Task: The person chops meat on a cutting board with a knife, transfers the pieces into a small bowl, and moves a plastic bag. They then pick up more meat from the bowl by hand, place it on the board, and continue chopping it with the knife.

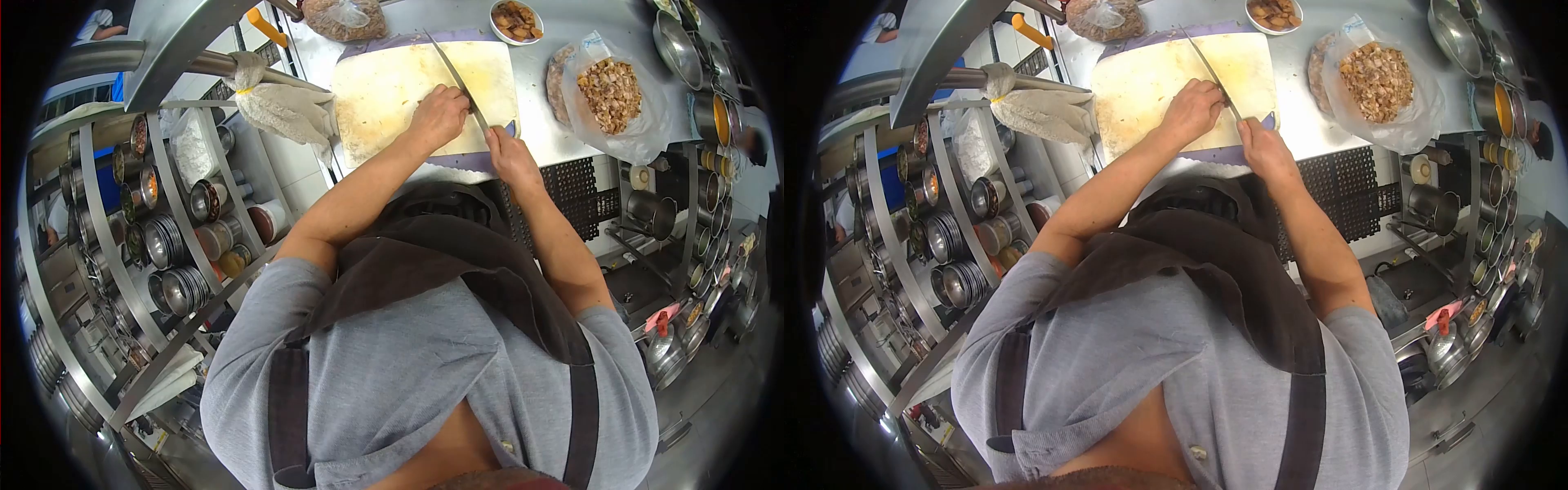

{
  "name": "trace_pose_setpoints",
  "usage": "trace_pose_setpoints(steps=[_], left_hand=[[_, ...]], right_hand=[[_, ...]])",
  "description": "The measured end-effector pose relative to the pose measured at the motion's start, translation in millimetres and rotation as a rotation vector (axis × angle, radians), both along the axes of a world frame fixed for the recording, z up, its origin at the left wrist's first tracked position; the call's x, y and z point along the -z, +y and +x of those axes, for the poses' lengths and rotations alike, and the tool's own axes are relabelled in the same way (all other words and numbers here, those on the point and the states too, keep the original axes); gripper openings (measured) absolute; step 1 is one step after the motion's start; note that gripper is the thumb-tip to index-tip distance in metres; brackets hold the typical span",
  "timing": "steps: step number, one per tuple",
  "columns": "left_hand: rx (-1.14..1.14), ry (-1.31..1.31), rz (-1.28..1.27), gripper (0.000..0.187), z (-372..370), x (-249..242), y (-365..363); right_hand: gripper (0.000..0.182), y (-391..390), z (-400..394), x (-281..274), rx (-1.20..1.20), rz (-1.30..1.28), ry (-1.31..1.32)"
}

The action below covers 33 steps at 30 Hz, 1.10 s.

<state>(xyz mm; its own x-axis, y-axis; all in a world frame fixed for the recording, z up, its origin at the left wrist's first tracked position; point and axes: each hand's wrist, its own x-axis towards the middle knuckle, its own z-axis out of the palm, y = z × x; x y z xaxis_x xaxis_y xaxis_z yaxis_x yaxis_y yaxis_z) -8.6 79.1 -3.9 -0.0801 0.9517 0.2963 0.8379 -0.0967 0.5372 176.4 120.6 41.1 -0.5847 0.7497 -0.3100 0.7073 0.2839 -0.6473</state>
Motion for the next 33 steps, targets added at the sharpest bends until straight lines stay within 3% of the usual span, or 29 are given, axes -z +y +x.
trace_pose_setpoints(steps=[6,8,15,20,30,33], left_hand=[[-0.014,-0.009,-0.021,0.005,1,-8,0],[-0.012,-0.113,-0.033,0.012,-1,-9,-3],[-0.113,-0.122,-0.108,0.012,-17,-20,-11],[-0.061,0.030,-0.096,0.006,-15,-13,-7],[-0.053,-0.009,-0.038,0.006,-15,-10,-5],[-0.053,0.069,-0.112,0.007,-15,-10,-3]], right_hand=[[0.035,15,-26,16,0.004,0.063,0.114],[0.035,18,-24,14,0.006,0.072,0.096],[0.036,10,-25,-35,0.038,-0.016,0.201],[0.034,1,-28,10,0.005,0.096,0.064],[0.034,6,-34,-27,0.049,0.022,0.192],[0.036,12,-44,15,-0.049,0.054,0.057]])
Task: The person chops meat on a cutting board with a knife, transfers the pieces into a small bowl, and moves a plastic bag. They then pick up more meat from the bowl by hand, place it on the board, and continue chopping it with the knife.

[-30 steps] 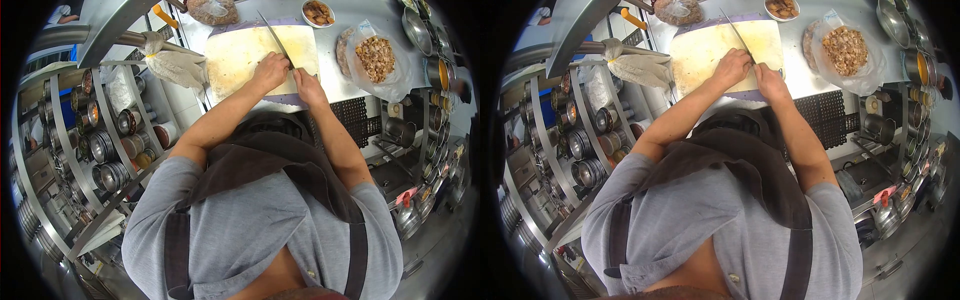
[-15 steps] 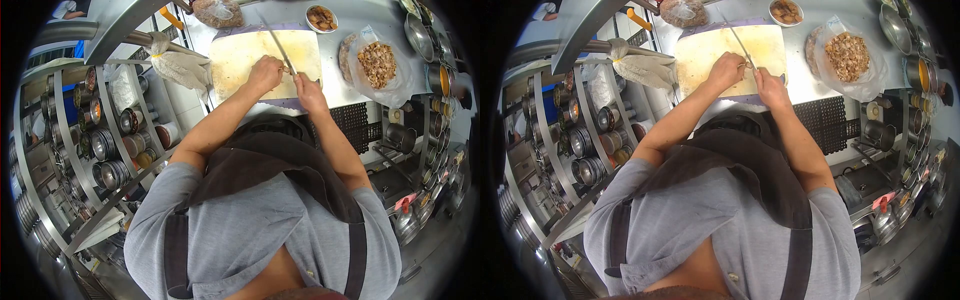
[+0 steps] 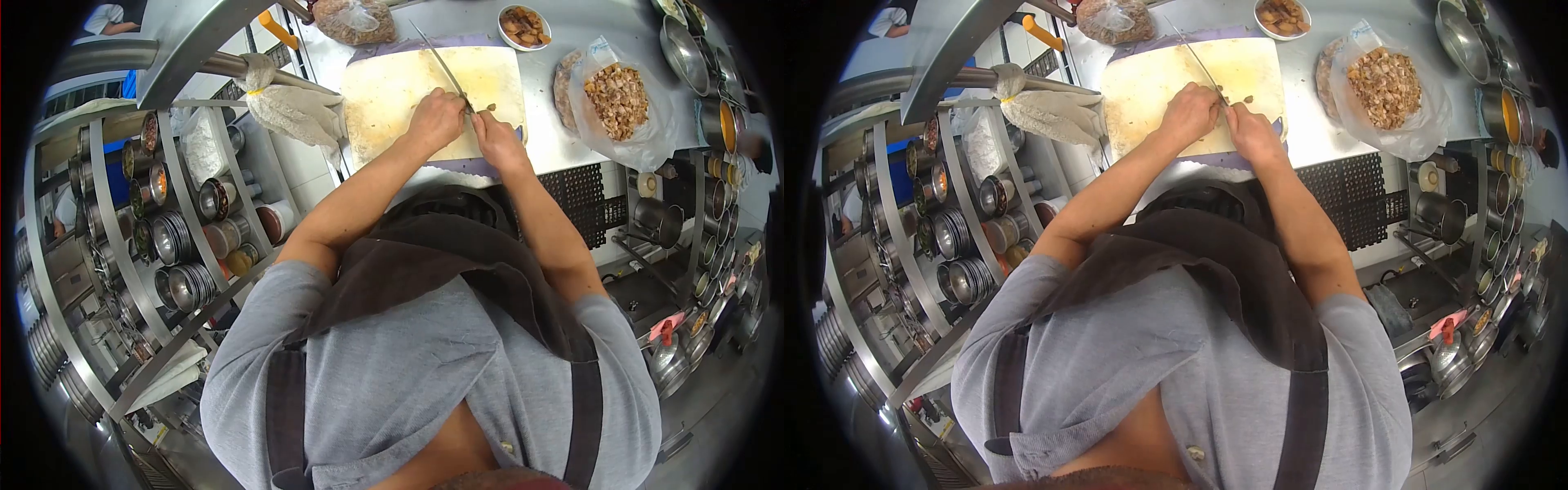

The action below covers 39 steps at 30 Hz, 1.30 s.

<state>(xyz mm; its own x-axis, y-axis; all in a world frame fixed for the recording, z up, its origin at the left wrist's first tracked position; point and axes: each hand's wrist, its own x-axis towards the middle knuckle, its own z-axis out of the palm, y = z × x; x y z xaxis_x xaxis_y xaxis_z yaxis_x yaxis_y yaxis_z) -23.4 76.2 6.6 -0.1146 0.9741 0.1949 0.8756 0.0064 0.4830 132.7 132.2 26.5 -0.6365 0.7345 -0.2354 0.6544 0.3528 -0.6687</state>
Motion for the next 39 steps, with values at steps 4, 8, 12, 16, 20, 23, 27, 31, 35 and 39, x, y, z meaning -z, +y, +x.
trace_pose_setpoints(steps=[4,8,12,16,20,23,27,31,35,39], left_hand=[[0.004,0.015,0.010,0.007,1,-3,0],[-0.022,-0.021,0.055,0.006,2,0,-4],[-0.021,-0.019,0.065,0.007,3,1,-4],[-0.022,-0.013,0.056,0.005,5,3,-5],[-0.019,-0.003,0.085,0.005,3,5,-3],[-0.021,0.013,0.094,0.005,3,8,-5],[-0.026,-0.010,0.138,0.007,3,5,-6],[0.057,-0.006,0.107,0.010,-4,8,1],[0.008,0.003,0.038,0.011,0,-2,-1],[0.001,-0.040,0.076,0.009,4,0,-2]], right_hand=[[0.036,7,1,8,0.013,-0.011,0.051],[0.036,2,7,-11,0.139,-0.165,0.067],[0.035,3,12,-39,0.097,-0.099,0.128],[0.035,-5,6,-3,-0.026,0.028,0.004],[0.037,2,4,3,-0.026,0.023,0.020],[0.038,0,7,0,0.012,-0.032,-0.015],[0.040,-6,32,-11,0.064,-0.036,-0.018],[0.040,-9,44,-18,0.078,-0.080,-0.067],[0.039,-15,50,-25,0.094,-0.153,-0.030],[0.040,-16,52,-28,0.021,-0.125,-0.098]])
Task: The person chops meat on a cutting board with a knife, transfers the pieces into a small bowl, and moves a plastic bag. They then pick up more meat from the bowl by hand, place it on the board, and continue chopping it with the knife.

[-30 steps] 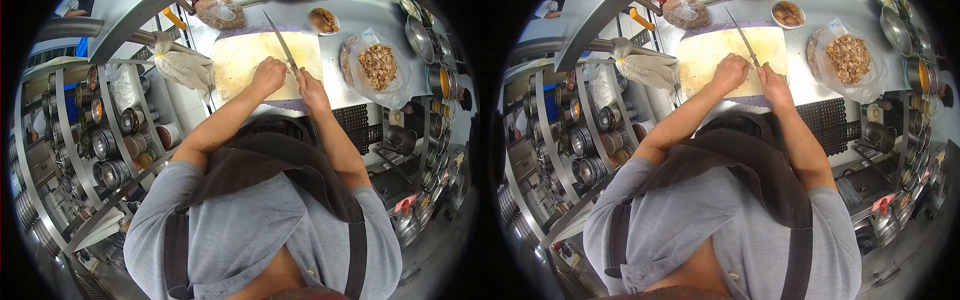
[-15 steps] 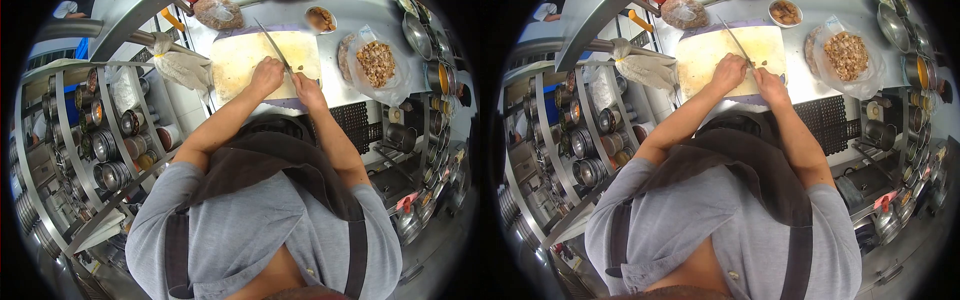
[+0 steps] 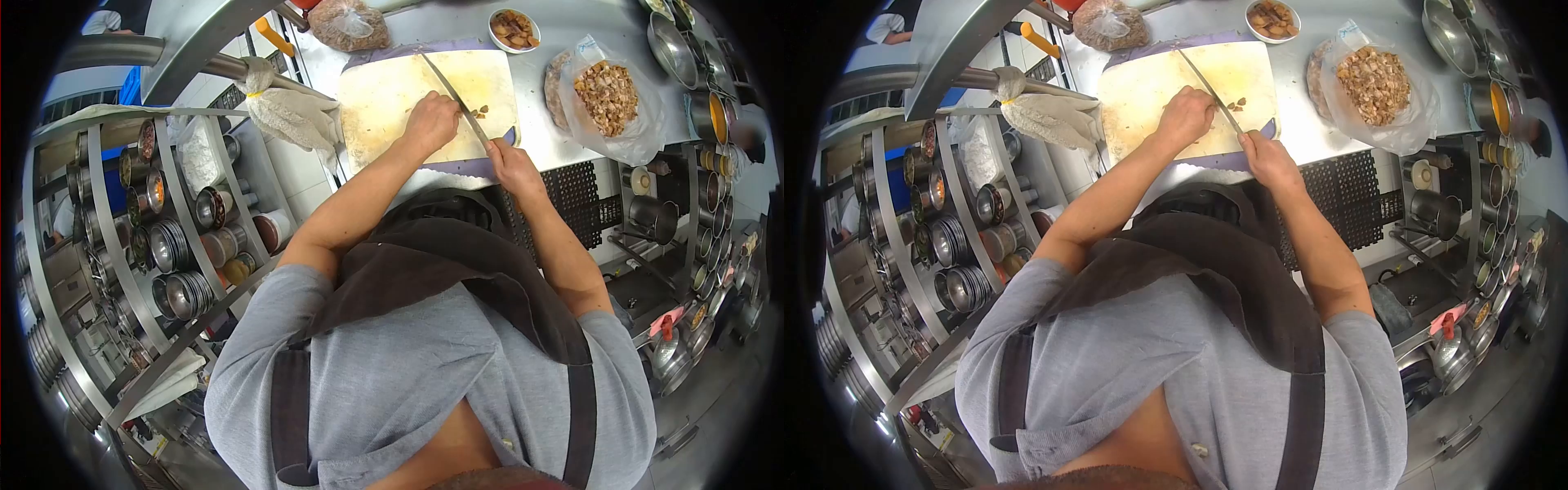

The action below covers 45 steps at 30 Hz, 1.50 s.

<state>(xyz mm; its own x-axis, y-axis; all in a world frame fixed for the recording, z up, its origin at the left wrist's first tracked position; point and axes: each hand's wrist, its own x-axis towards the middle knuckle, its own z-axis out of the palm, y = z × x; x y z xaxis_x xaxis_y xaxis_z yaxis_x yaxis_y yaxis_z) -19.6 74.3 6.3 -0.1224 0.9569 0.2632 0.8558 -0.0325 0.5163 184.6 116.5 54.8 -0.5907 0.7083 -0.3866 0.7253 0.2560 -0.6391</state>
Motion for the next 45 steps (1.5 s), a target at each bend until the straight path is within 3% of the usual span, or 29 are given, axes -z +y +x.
trace_pose_setpoints(steps=[8,13,16,20,24,30,33,38,45], left_hand=[[0.063,0.039,0.046,0.011,-4,11,6],[0.014,-0.011,0.010,0.004,-5,-3,-3],[-0.067,-0.094,-0.014,0.011,-14,-10,-11],[-0.128,-0.146,-0.039,0.020,-35,-9,-21],[-0.170,-0.076,-0.038,0.022,-42,-6,-22],[-0.162,-0.090,-0.040,0.022,-36,-11,-29],[-0.171,-0.103,-0.064,0.021,-35,-13,-34],[-0.191,-0.105,-0.063,0.020,-36,-14,-45],[-0.240,-0.135,-0.044,0.020,-46,-9,-60]], right_hand=[[0.041,20,-55,26,0.011,0.104,0.039],[0.040,14,-37,12,0.005,0.123,0.053],[0.036,8,-1,-4,0.109,0.045,0.154],[0.034,-1,32,2,0.168,0.079,0.022],[0.035,-14,24,17,0.107,0.232,0.069],[0.039,-2,3,-14,0.157,0.121,0.167],[0.039,4,-8,-23,0.123,0.182,0.242],[0.040,21,-25,23,0.049,0.192,0.067],[0.040,19,-25,6,0.062,0.135,0.089]])
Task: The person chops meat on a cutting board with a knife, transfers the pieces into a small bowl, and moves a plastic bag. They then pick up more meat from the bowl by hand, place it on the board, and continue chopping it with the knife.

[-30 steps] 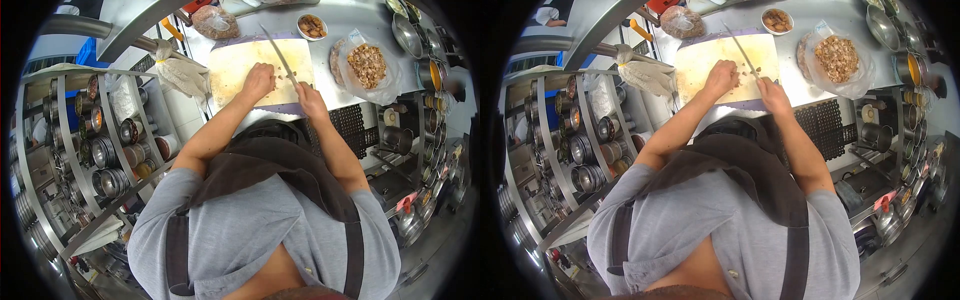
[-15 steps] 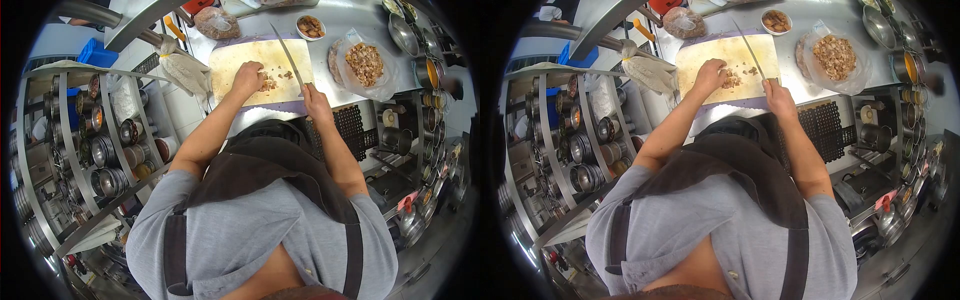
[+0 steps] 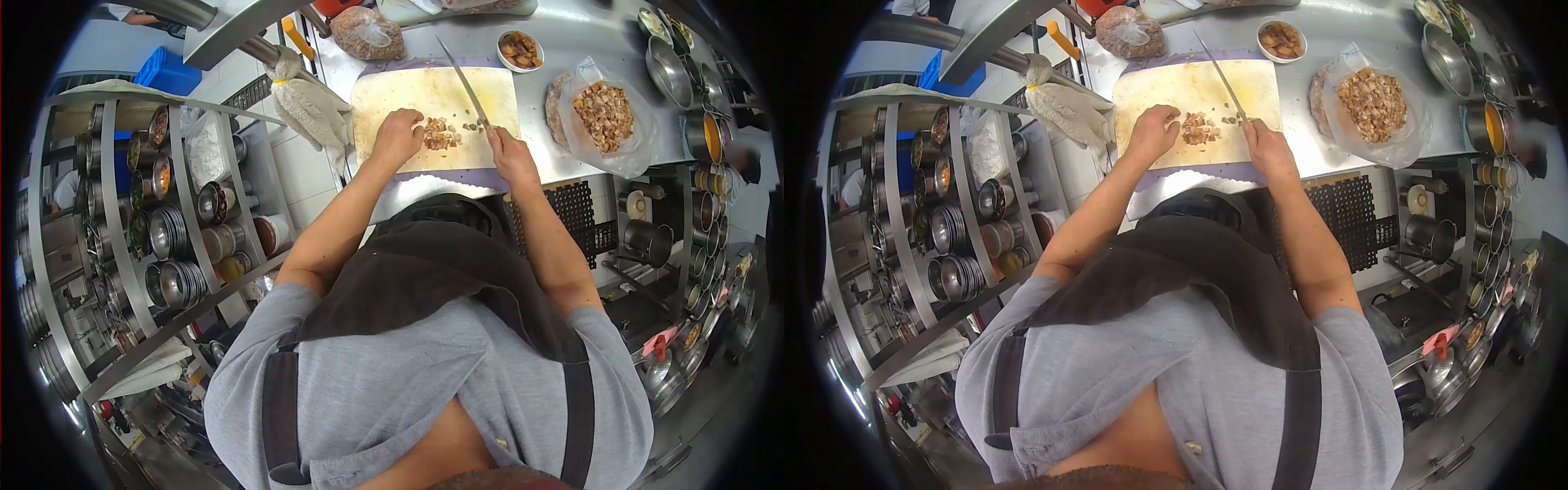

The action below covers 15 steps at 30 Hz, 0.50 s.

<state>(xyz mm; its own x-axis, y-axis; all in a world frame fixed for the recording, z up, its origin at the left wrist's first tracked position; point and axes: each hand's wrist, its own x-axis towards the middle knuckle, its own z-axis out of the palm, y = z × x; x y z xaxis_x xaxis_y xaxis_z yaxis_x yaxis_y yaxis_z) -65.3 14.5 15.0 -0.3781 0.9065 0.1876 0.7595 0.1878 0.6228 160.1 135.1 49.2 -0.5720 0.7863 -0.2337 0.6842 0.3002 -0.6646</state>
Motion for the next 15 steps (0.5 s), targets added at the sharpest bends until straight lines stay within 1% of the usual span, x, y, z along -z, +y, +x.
trace_pose_setpoints(steps=[3,8,11,13,15], left_hand=[[-0.014,-0.032,0.006,0.020,-1,7,-6],[-0.026,-0.036,-0.017,0.021,-1,10,-6],[-0.021,-0.025,-0.029,0.021,-1,6,-6],[-0.037,-0.030,-0.019,0.021,-5,7,-3],[-0.055,-0.075,-0.015,0.020,-5,8,-6]], right_hand=[[0.041,-3,0,-18,0.004,-0.041,0.058],[0.040,-11,-5,12,-0.048,0.004,-0.016],[0.040,-11,-6,14,-0.065,0.001,-0.051],[0.040,-5,-8,3,-0.077,0.007,-0.052],[0.041,-12,-8,-7,-0.074,-0.008,0.014]])
